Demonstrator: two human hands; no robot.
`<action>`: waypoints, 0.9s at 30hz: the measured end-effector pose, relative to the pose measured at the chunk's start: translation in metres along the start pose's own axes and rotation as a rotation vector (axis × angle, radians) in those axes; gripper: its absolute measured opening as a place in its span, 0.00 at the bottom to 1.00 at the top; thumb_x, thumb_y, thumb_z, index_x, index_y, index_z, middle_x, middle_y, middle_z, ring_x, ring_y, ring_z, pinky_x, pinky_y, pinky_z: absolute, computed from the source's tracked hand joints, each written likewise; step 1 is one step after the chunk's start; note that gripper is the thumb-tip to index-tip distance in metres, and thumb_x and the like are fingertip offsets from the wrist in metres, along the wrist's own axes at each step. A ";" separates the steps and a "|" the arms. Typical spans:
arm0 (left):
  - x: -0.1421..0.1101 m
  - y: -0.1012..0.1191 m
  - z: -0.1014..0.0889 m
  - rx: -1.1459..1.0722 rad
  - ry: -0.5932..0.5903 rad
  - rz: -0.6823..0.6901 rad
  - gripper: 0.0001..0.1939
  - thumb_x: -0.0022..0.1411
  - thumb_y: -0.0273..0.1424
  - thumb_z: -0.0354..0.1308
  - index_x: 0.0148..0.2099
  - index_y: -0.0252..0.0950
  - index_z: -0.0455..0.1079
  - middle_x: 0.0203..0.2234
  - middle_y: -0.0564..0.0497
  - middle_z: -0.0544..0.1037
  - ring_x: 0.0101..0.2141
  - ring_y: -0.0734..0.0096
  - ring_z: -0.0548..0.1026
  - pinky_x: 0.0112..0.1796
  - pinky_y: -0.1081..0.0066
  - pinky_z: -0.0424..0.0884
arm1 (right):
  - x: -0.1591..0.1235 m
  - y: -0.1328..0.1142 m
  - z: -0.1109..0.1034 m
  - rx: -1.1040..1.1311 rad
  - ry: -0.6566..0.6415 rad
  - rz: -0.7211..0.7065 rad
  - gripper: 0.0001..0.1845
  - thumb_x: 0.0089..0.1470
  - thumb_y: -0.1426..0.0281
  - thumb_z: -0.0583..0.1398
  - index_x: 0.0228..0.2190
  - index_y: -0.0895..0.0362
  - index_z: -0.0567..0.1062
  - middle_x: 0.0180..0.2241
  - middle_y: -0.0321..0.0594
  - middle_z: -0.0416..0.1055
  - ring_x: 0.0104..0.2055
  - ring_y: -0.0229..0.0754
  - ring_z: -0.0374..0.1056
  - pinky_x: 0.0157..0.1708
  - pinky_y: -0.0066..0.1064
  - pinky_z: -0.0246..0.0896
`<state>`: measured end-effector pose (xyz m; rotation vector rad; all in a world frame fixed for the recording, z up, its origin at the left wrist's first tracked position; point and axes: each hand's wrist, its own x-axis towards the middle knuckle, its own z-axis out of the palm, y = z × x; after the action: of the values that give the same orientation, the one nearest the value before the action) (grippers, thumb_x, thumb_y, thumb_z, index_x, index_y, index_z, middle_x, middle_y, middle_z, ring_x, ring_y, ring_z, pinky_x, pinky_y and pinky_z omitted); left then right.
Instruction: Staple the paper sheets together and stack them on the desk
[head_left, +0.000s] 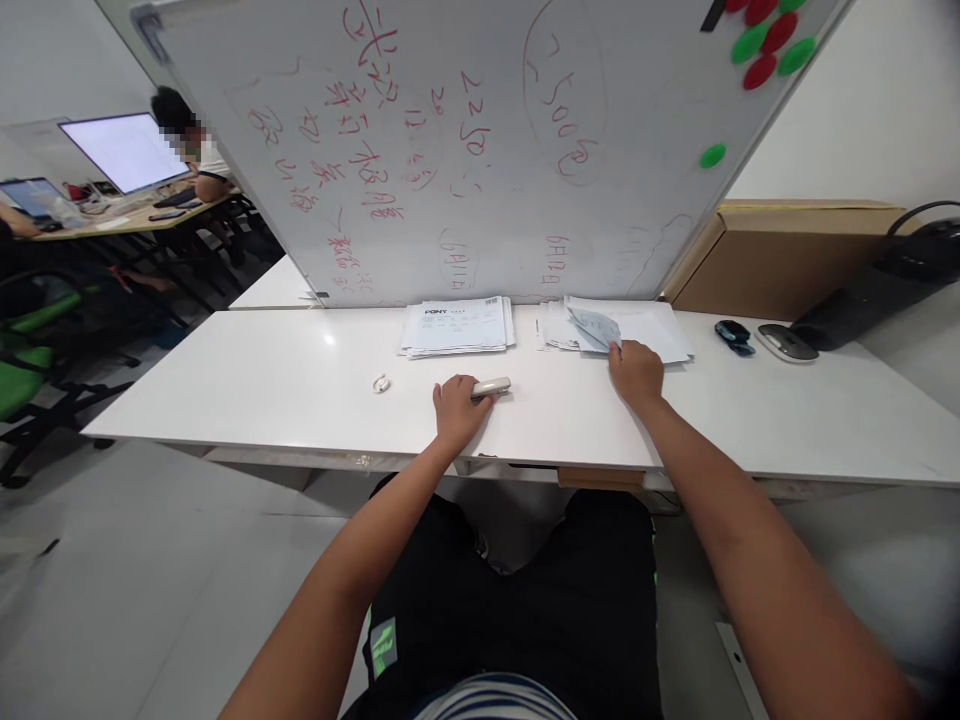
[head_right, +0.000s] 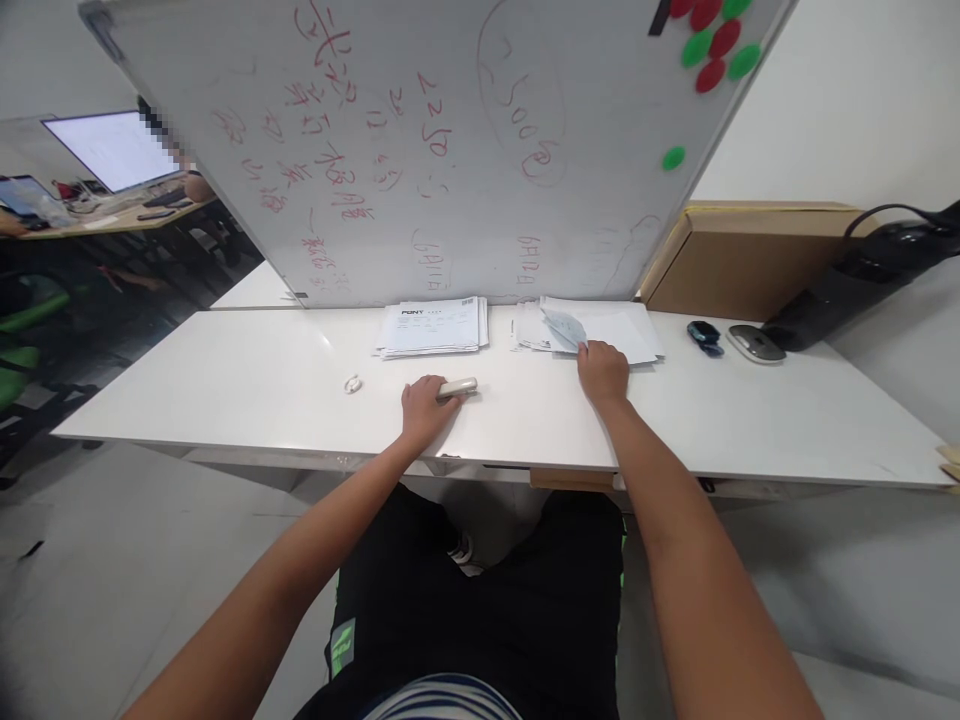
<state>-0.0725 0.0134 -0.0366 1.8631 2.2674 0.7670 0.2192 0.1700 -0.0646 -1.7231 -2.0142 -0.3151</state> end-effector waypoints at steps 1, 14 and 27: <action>0.000 0.000 0.000 -0.005 0.005 0.003 0.12 0.59 0.41 0.58 0.41 0.40 0.67 0.42 0.48 0.73 0.48 0.61 0.67 0.56 0.57 0.50 | 0.000 0.000 0.000 -0.009 0.002 -0.002 0.20 0.62 0.66 0.47 0.31 0.64 0.74 0.31 0.52 0.72 0.33 0.47 0.64 0.31 0.35 0.48; -0.001 -0.001 0.000 -0.036 0.008 0.005 0.11 0.59 0.40 0.58 0.41 0.40 0.67 0.42 0.48 0.73 0.48 0.59 0.67 0.57 0.55 0.48 | -0.002 0.004 0.001 0.025 0.031 -0.041 0.21 0.63 0.64 0.47 0.29 0.61 0.73 0.26 0.47 0.71 0.28 0.43 0.59 0.28 0.33 0.41; -0.001 -0.002 0.001 -0.042 0.019 0.014 0.11 0.59 0.39 0.58 0.40 0.40 0.67 0.41 0.48 0.73 0.48 0.59 0.67 0.56 0.55 0.48 | -0.003 0.004 0.004 0.104 0.074 -0.060 0.21 0.61 0.62 0.49 0.36 0.62 0.76 0.35 0.51 0.75 0.38 0.49 0.67 0.36 0.36 0.55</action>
<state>-0.0733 0.0126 -0.0388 1.8626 2.2336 0.8317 0.2229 0.1703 -0.0698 -1.5672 -1.9958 -0.2841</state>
